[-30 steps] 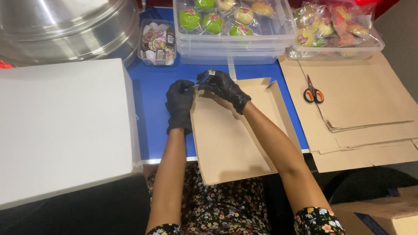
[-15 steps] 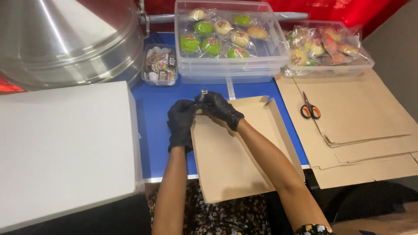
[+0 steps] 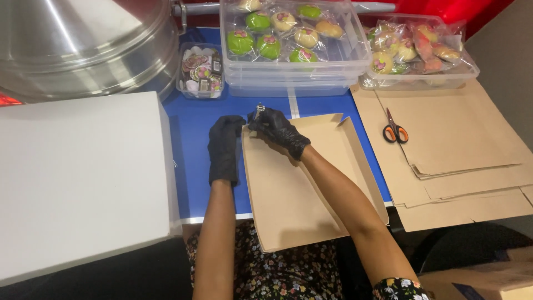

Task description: Assembling a cardboard pastry box by folding the sides and stapling the corners together.

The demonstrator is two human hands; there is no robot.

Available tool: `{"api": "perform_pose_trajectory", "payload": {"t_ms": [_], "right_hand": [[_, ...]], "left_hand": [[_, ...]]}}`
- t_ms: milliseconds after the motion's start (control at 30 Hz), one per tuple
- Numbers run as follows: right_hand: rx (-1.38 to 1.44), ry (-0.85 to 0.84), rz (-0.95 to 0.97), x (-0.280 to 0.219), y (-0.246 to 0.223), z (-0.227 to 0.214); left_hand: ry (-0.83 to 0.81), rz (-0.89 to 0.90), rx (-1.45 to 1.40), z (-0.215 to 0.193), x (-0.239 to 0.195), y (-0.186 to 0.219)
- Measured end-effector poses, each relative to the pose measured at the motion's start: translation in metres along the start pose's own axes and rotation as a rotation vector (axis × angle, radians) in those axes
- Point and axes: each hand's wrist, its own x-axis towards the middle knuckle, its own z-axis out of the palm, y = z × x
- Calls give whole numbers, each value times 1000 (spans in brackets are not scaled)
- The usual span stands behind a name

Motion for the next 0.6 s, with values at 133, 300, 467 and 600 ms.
{"api": "perform_pose_trajectory", "payload": {"t_ms": [133,300,467,600], "right_hand": [[77,35,-41,0,13,3],[16,41,-27,0,22,2],[-7,41,-83,-3,23,4],[33,24,-79,-11,1,0]], "left_hand": [[-14,92,66,7,27,-20],[-134,126,58,28,42,-29],[-263,304,286,12,15,-20],[-243,314,251,17,36,-34]]}}
